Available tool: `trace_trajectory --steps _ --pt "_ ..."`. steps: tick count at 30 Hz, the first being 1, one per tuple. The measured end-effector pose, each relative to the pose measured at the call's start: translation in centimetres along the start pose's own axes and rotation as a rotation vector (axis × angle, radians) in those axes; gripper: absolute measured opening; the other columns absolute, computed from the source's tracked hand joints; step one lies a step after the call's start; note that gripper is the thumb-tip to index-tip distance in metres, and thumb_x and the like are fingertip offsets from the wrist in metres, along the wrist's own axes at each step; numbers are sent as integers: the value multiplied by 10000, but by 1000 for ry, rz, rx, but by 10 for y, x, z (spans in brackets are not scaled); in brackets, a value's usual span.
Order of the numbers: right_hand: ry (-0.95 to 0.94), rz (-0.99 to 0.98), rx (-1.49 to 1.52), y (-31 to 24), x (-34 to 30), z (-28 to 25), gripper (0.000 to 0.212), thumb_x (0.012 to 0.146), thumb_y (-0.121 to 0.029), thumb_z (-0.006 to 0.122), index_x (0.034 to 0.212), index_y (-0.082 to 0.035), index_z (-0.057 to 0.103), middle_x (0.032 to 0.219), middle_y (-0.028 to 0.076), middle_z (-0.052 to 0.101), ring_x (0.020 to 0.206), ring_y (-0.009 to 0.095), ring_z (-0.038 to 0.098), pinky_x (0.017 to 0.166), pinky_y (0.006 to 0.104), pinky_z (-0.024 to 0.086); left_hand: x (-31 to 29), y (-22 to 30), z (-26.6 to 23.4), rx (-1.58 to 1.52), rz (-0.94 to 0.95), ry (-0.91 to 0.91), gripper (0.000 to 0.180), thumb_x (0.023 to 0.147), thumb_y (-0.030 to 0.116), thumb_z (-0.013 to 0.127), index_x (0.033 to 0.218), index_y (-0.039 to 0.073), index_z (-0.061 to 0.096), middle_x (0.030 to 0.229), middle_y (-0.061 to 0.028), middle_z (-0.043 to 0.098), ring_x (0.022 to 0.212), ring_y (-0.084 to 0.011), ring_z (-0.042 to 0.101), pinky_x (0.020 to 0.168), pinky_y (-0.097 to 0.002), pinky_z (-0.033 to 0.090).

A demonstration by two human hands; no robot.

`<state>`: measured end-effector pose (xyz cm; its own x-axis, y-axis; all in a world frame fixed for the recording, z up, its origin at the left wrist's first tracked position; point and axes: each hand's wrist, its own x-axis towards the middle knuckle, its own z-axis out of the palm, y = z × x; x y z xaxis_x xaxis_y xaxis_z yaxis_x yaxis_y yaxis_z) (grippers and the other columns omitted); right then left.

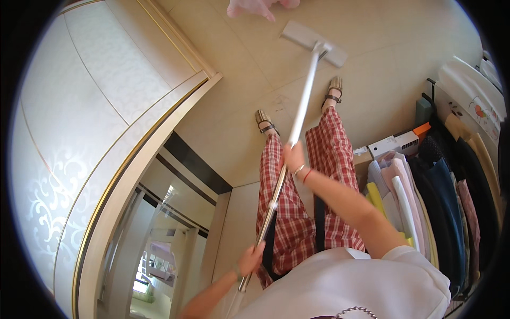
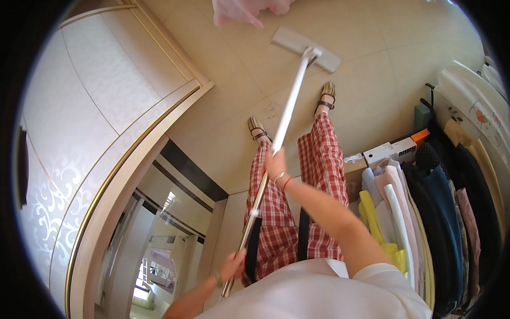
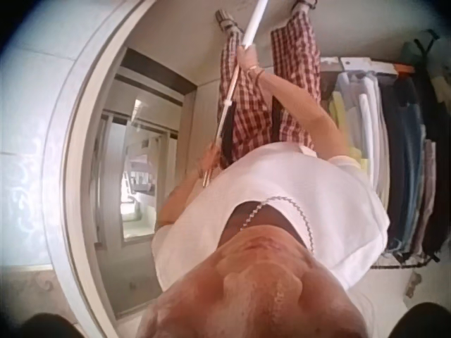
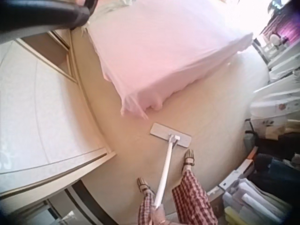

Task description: The person uses a flat mop to clean the tiled floor in a bedroom. They systematically move the mop back and forth across the floor, working around a bed with pink bedding and a white wardrobe with gold trim. The person adjusts their grip and position to reach different areas of the room.

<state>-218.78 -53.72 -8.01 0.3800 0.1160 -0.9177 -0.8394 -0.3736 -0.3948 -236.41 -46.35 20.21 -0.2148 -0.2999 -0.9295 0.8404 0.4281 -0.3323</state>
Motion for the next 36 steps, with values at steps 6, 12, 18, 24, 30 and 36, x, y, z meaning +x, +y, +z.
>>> trace_trajectory --steps 6,12,18,24,30,36 --pt "124 -123 -153 -178 133 -103 230 814 -143 418 625 -14 444 462 83 458 332 216 478 313 341 400 56 181 87 25 240 -241 379 922 473 392 839 103 373 516 35 331 369 -80 330 318 -247 298" --pt "177 -125 -92 -225 160 -125 184 806 -115 444 667 4 426 493 98 472 355 216 493 305 363 412 56 217 111 -41 343 -231 340 929 446 403 829 122 374 546 69 301 398 -40 275 345 -209 238" --pt "209 -103 -17 -106 82 -35 149 834 -90 443 868 36 370 561 124 481 321 250 498 259 375 394 30 103 38 -188 232 -134 238 944 342 429 820 140 404 544 79 322 386 -31 267 331 -201 203" --pt "-4 111 -90 1 -76 62 184 867 -121 437 957 -3 328 579 105 466 348 216 494 266 352 400 -50 -57 -11 -160 79 175 300 925 384 455 763 134 419 540 59 354 403 -53 312 356 -219 250" --pt "-207 368 -53 74 -102 77 193 861 -121 445 948 -19 306 579 108 461 397 209 516 319 365 463 -47 -153 -30 -178 195 147 308 931 362 450 777 96 474 608 32 428 537 -59 377 471 -236 323" --pt "-118 264 21 22 -87 48 126 851 -125 472 807 -20 418 566 84 474 392 198 486 326 346 426 -40 -102 6 -192 232 40 283 936 347 447 787 110 404 535 41 368 408 -64 335 360 -232 268"
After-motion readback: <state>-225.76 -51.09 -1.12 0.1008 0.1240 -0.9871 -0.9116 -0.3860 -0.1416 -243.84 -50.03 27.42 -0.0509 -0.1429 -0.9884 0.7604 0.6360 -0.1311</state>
